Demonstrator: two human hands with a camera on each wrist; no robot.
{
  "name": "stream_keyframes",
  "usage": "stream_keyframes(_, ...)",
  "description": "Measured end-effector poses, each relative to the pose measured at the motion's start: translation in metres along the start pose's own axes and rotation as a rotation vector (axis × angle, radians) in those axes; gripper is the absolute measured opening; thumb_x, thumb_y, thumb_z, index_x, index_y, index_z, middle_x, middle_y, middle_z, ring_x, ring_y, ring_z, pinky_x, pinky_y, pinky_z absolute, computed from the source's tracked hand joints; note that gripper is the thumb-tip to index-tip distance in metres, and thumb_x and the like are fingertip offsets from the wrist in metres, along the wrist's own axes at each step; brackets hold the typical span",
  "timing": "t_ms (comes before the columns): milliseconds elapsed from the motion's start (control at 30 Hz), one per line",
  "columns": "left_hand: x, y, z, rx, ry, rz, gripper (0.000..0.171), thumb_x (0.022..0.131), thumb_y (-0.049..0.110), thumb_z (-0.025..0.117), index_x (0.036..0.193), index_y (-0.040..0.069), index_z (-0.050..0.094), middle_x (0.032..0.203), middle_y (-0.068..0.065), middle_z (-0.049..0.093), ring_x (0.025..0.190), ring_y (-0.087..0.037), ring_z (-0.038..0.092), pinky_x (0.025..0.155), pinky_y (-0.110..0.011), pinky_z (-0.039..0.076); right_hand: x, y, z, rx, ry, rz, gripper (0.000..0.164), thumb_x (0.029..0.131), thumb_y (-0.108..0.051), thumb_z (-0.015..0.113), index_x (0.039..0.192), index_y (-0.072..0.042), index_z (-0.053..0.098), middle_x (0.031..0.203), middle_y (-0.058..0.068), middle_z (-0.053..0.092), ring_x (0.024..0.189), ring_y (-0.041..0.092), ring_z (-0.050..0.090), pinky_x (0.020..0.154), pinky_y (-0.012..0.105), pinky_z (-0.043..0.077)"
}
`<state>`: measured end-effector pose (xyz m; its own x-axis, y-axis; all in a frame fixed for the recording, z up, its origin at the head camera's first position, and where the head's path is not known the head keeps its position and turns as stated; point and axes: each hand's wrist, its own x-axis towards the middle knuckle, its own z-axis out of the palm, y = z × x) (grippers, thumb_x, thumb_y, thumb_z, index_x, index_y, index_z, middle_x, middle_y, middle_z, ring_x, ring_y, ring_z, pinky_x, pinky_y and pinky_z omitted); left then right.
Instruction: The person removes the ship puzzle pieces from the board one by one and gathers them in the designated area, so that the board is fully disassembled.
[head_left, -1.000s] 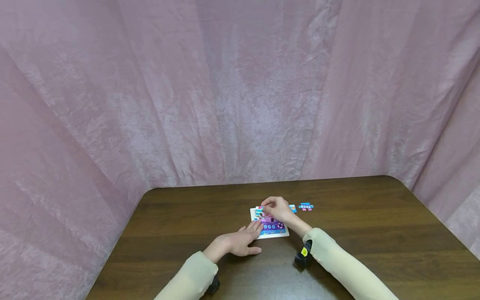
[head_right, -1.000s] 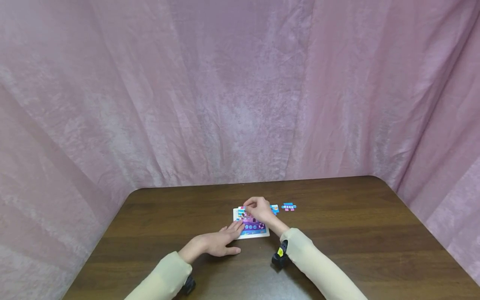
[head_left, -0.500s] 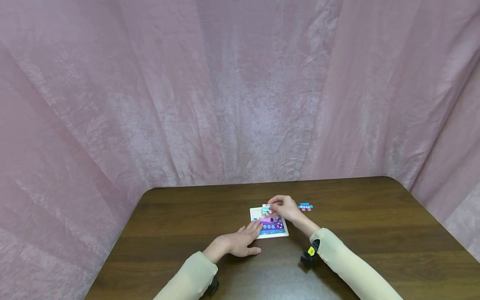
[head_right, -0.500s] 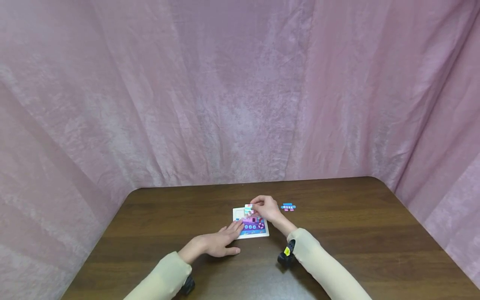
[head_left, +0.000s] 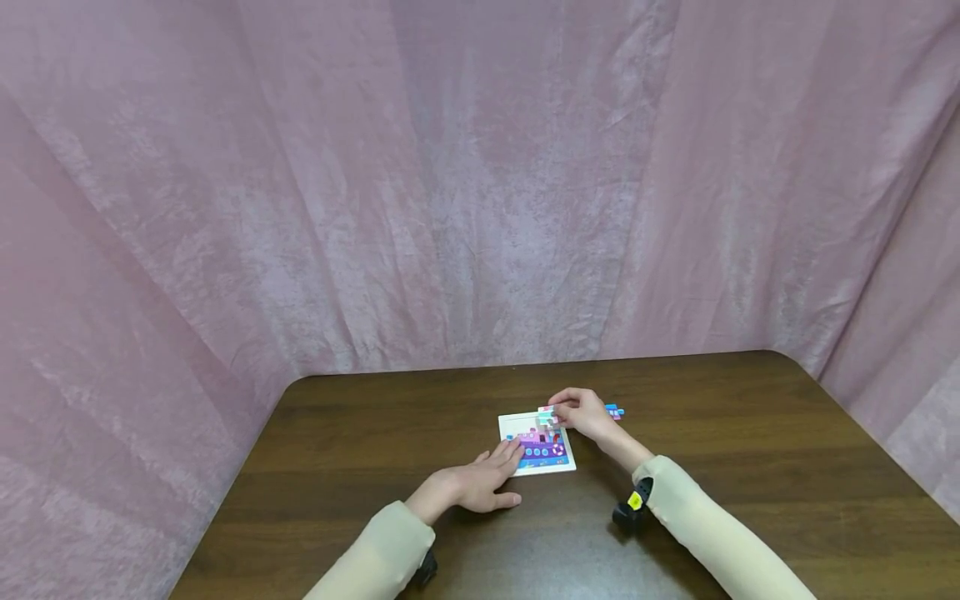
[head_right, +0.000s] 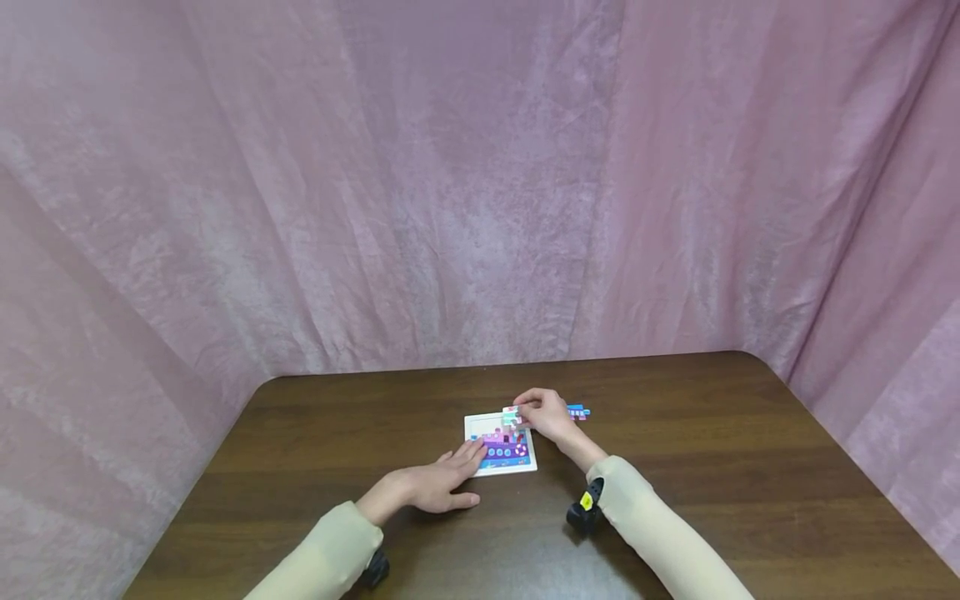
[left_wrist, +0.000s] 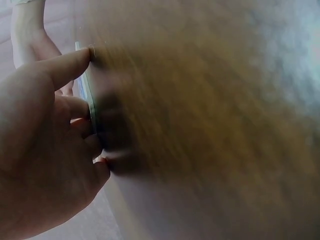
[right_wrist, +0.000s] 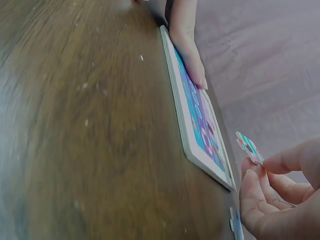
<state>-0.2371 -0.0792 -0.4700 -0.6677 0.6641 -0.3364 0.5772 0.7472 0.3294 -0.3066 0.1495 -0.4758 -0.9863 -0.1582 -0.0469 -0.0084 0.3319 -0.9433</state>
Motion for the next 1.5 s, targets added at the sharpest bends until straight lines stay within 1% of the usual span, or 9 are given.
stream_keyframes(167,0.000,0.001,0.001,-0.004,-0.002,-0.006,0.076,0.099,0.043,0.048,0.156,0.008,0.010,0.165,-0.007,0.000,0.152,-0.023,0.002,0.122,-0.046,0.015,-0.002,0.001,-0.009,-0.021,0.015,0.022,0.020,0.095,-0.003,0.055,0.109,0.009,0.063,0.093,0.018,0.069,0.074,0.011,0.061,0.068,0.025,0.056)
stream_keyframes(400,0.000,0.002,0.001,0.003,0.000,-0.007,0.076,0.100,0.043,0.047,0.156,0.007,0.011,0.165,-0.008,0.000,0.152,-0.023,0.002,0.122,-0.046,0.015,-0.005,0.003,-0.019,-0.023,0.027,0.037,0.020,0.094,-0.003,0.055,0.108,0.008,0.063,0.087,0.012,0.070,0.068,0.010,0.059,0.061,0.022,0.050)
stream_keyframes(533,0.000,0.002,0.001,0.005,0.003,-0.003,0.075,0.100,0.042,0.047,0.156,0.006,0.011,0.165,-0.009,0.000,0.152,-0.023,0.002,0.122,-0.046,0.015,-0.005,0.006,-0.025,-0.011,0.037,0.037,0.022,0.094,-0.002,0.055,0.110,0.011,0.062,0.090,0.015,0.070,0.069,0.008,0.059,0.062,0.022,0.052)
stream_keyframes(667,0.000,0.002,0.001,0.004,0.004,-0.004,0.075,0.100,0.041,0.047,0.156,0.006,0.011,0.165,-0.009,0.000,0.152,-0.023,0.002,0.122,-0.046,0.015,-0.005,0.009,-0.029,-0.027,0.047,0.044,0.023,0.095,-0.003,0.055,0.112,0.011,0.062,0.095,0.017,0.071,0.072,0.007,0.059,0.064,0.021,0.052)
stream_keyframes(767,0.000,0.002,0.001,0.004,0.005,-0.004,0.075,0.100,0.042,0.046,0.156,0.006,0.011,0.165,-0.009,-0.001,0.152,-0.023,0.001,0.122,-0.046,0.015,-0.006,0.010,-0.034,-0.038,0.056,0.055,0.023,0.095,-0.004,0.055,0.112,0.010,0.062,0.096,0.015,0.071,0.073,0.007,0.058,0.066,0.022,0.053)
stream_keyframes(1067,-0.001,0.000,0.002,-0.005,0.013,0.008,0.075,0.100,0.042,0.046,0.156,0.006,0.010,0.165,-0.009,-0.001,0.152,-0.024,0.001,0.122,-0.047,0.015,-0.007,0.014,-0.048,-0.021,0.063,0.048,0.024,0.094,-0.003,0.055,0.112,0.012,0.061,0.085,0.007,0.069,0.070,0.007,0.058,0.064,0.022,0.053)
stream_keyframes(1200,0.000,-0.001,0.003,-0.003,0.018,0.015,0.075,0.101,0.042,0.046,0.156,0.005,0.010,0.165,-0.010,0.000,0.152,-0.024,0.002,0.121,-0.047,0.015,-0.008,0.015,-0.053,-0.032,0.065,0.053,0.025,0.095,-0.003,0.054,0.114,0.013,0.060,0.090,0.011,0.070,0.071,0.007,0.058,0.065,0.021,0.053)
stream_keyframes(1367,0.000,-0.001,0.003,-0.005,0.014,0.015,0.075,0.101,0.042,0.045,0.156,0.006,0.010,0.165,-0.009,-0.001,0.152,-0.023,0.001,0.122,-0.047,0.014,-0.009,0.015,-0.060,-0.024,0.066,0.056,0.028,0.095,-0.005,0.055,0.116,0.013,0.058,0.095,0.013,0.071,0.073,0.007,0.060,0.069,0.024,0.055)
stream_keyframes(1500,0.000,-0.002,0.004,-0.006,0.010,0.018,0.075,0.101,0.043,0.044,0.156,0.006,0.009,0.165,-0.009,-0.002,0.152,-0.023,0.001,0.122,-0.047,0.014,-0.010,0.014,-0.066,-0.020,0.069,0.058,0.027,0.095,-0.004,0.054,0.116,0.014,0.059,0.098,0.015,0.071,0.073,0.007,0.061,0.069,0.026,0.056)
